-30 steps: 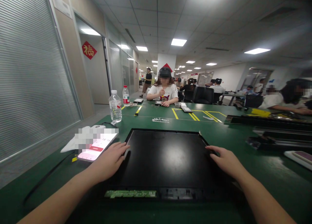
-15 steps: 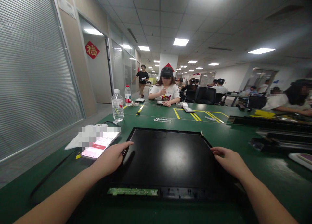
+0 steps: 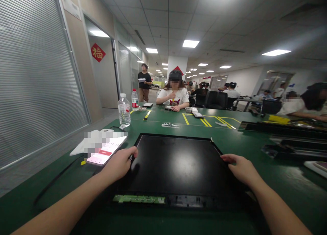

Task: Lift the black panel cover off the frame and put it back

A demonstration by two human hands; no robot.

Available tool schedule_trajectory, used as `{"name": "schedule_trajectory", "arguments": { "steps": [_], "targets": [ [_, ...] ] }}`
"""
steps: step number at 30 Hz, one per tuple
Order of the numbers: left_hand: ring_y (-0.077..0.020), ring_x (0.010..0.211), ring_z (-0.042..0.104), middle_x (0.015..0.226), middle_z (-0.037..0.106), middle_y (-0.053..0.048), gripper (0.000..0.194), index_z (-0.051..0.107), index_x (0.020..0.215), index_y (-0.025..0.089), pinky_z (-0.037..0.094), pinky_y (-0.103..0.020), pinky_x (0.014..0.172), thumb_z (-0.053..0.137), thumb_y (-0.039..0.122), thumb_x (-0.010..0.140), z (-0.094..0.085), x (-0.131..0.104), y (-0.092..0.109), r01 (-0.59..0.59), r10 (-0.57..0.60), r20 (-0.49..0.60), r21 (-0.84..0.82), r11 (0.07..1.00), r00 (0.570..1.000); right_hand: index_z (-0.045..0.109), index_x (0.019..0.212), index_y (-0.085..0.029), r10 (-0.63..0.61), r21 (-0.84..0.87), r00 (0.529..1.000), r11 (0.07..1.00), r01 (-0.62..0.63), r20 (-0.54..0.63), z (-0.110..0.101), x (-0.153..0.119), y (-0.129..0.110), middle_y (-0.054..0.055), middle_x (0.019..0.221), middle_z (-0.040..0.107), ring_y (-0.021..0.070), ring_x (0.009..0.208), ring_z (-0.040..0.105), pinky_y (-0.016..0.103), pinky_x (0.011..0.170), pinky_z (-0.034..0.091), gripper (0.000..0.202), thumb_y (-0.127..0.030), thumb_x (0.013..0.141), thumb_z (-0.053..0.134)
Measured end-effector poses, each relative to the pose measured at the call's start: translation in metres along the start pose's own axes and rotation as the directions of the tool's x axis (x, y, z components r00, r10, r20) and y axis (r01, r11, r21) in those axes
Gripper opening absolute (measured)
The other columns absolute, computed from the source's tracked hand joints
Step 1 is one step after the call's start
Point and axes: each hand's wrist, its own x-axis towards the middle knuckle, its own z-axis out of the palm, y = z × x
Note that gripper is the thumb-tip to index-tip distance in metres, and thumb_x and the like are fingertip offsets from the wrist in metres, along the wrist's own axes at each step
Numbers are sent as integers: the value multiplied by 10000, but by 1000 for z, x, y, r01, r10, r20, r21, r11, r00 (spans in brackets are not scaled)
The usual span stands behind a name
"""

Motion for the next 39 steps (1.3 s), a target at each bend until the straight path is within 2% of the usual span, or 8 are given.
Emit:
{"name": "schedule_trajectory", "arguments": {
  "steps": [6,11,15,18,23,26,29,39],
  "targets": [
    [-189,749,549,728,569,7,268,454,708,234,330,-256,616,394,-22,652,0,2,0,-8,8,-4,21,1000,1000,712,964,-241,0,2,1000,1000,0,10,1,2,3,-11,923,733,175,914,657,243,791,475,449,-81,622,470],
    [-200,758,554,724,573,0,267,477,712,232,361,-270,631,396,-17,662,0,1,0,-9,9,0,21,1000,1000,707,983,-228,-14,10,999,1000,14,41,5,2,5,8,969,723,175,935,648,244,804,472,443,-80,637,473],
    [-209,943,565,950,621,-39,375,581,870,227,411,-311,823,354,-19,700,0,-3,1,-45,45,4,-4,999,999,709,977,-220,-36,8,999,999,36,30,7,2,6,21,1015,709,176,962,637,253,849,460,440,-70,639,469],
    [-216,1099,524,1153,573,-66,469,591,1028,210,379,-329,959,359,-18,690,2,-3,-1,-48,48,-9,-18,999,999,712,956,-232,-41,24,999,999,40,15,5,2,5,9,984,717,176,936,644,255,829,466,408,-89,656,475],
    [-243,1200,475,1246,538,-123,505,550,1166,134,320,-357,1045,402,17,698,6,1,-7,7,-7,-30,-1,1000,1000,719,886,-243,20,83,1000,996,-19,-14,-2,2,2,-8,893,734,177,871,660,260,767,473,321,-173,697,470],
    [-254,1163,513,1222,581,-144,473,539,1195,107,332,-383,1033,410,58,742,7,2,-10,25,-25,-13,-3,1000,1000,722,878,-242,65,66,997,996,-62,-45,-5,2,2,-1,876,733,189,850,660,269,730,470,314,-212,698,466],
    [-245,1125,551,1192,622,-127,471,538,1209,133,373,-374,995,404,73,762,6,2,-11,37,-37,8,-14,999,999,720,907,-234,104,30,993,994,-102,-63,-5,3,6,15,886,729,200,848,657,273,717,466,323,-244,693,478],
    [-245,1124,573,1218,625,-106,483,530,1237,172,409,-369,963,402,130,773,3,-1,-12,70,-66,35,-107,992,997,730,950,-209,94,-31,995,995,-93,34,4,7,14,51,879,729,205,833,666,264,699,482,333,-234,690,524]
  ]
}}
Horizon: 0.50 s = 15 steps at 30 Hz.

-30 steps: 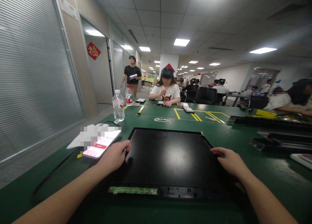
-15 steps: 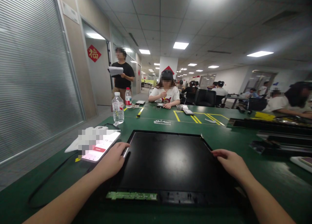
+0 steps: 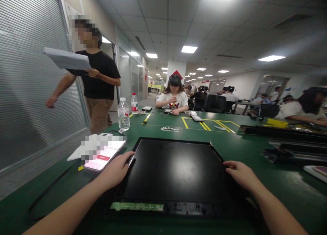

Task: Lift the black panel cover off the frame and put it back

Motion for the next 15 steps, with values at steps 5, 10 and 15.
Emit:
{"name": "schedule_trajectory", "arguments": {
  "steps": [5,10,15],
  "targets": [
    [-262,1173,548,1222,640,-63,475,545,1198,230,391,-413,992,457,143,739,-2,0,1,76,-82,-6,-304,950,997,732,939,-206,-25,-21,1000,999,25,-13,1,0,-2,54,903,732,206,854,673,262,709,493,326,-194,686,527],
    [-265,1130,591,1311,588,-96,504,482,1228,216,486,-404,905,556,216,729,-6,4,12,111,-161,10,-768,631,987,721,978,-201,-9,-29,1000,1000,10,8,2,2,0,61,945,727,207,893,669,262,736,498,343,-199,702,519],
    [-265,1173,561,1382,519,-96,545,510,1184,231,526,-360,861,687,240,669,-7,2,17,165,-275,31,-863,478,961,702,1033,-163,-3,-35,999,999,4,41,2,1,0,92,1010,712,218,930,659,280,775,493,378,-215,715,506]
  ]
}}
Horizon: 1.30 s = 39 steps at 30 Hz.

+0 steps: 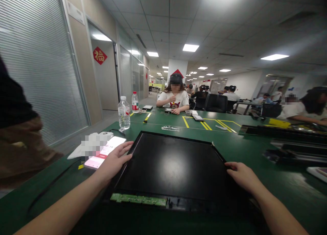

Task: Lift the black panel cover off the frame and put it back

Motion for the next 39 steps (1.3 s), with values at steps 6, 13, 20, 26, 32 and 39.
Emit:
{"name": "schedule_trajectory", "arguments": {
  "steps": [6,13,20,26,32,39],
  "targets": [
    [-234,1133,596,1461,416,-83,532,501,1210,223,567,-281,776,631,115,706,1,-2,-1,104,-103,-69,17,994,992,712,1002,-179,-3,-7,1000,1000,3,-16,1,0,-1,77,993,718,214,925,662,270,768,495,375,-177,699,491],
    [-229,590,713,890,748,-57,647,366,1345,264,580,-373,556,573,123,748,5,-4,2,284,-285,-49,-43,958,957,718,987,-183,-21,1,999,1000,21,-41,3,2,3,78,972,722,218,913,665,279,757,501,377,-156,686,493],
    [-227,494,682,617,698,18,678,359,1346,264,557,-353,495,551,92,719,9,-7,6,305,-308,-59,-57,951,950,680,1085,-129,2,-23,1000,1000,-1,22,0,0,0,108,1055,697,221,988,640,277,807,486,421,-171,722,471],
    [-197,544,690,810,734,-10,638,400,1288,234,554,-309,514,519,27,697,9,-5,3,249,-253,-64,-57,967,965,698,1049,-161,-8,-27,1000,1000,8,-8,1,1,1,90,1020,709,225,948,653,289,784,495,401,-173,709,485],
    [-206,595,706,871,732,-33,560,461,1208,228,568,-315,548,569,19,700,8,-4,-2,194,-196,-83,-29,981,977,708,1025,-172,8,7,1000,1000,-8,-10,3,2,3,77,1002,714,209,953,650,254,786,479,399,-121,693,493],
    [-229,639,721,828,736,-39,511,510,1134,222,577,-334,600,648,21,685,7,-4,-3,161,-162,-96,-17,987,982,690,1073,-147,70,84,997,994,-73,29,5,4,6,102,1054,694,214,978,636,249,795,467,489,-57,638,487]
  ]
}}
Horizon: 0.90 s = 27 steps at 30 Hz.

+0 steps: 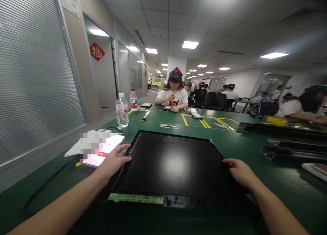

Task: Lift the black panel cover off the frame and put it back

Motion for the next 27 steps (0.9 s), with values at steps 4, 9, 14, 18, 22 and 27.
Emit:
{"name": "schedule_trajectory", "arguments": {
  "steps": [4,9,14,18,22,27],
  "targets": [
    [-233,654,725,847,741,-38,486,528,1100,235,578,-346,616,668,38,679,-1,1,-1,-3,3,23,8,1000,1000,708,1022,-168,-18,79,1000,997,19,-9,2,2,3,82,1003,707,196,946,645,226,773,466,457,-57,629,501],
    [-250,717,728,920,738,-48,502,526,1099,251,578,-361,634,698,78,660,-4,4,-5,-7,6,63,15,1000,998,730,955,-188,0,128,1000,992,3,-28,1,2,1,61,943,720,175,890,656,207,746,462,440,-39,617,491],
    [-260,842,718,1005,730,-66,500,549,1095,251,572,-346,689,723,115,646,-6,6,-6,-19,17,71,19,1000,997,739,936,-186,31,210,999,977,-27,-12,-1,-2,-3,67,933,725,178,877,660,214,747,467,432,-34,608,501],
    [-247,761,729,992,734,-62,492,540,1092,254,576,-355,667,707,94,657,-3,3,-3,-4,3,75,19,1000,997,743,928,-187,30,238,1000,971,-29,-4,-1,-2,-4,72,919,729,187,878,661,228,765,469,434,-35,592,515],
    [-237,652,728,901,747,-43,488,523,1090,252,582,-367,623,681,52,674,1,-1,-1,16,-15,62,-11,1000,998,737,946,-175,18,241,1000,970,-21,13,1,1,0,79,941,726,187,892,658,228,768,465,433,-38,609,502],
    [-222,591,721,829,745,-28,437,550,1055,240,589,-345,585,710,80,681,3,0,0,20,-18,38,-46,999,999,698,1028,-135,37,225,998,973,-46,44,4,7,6,92,999,712,174,884,659,217,745,467,492,-9,632,436]
  ]
}}
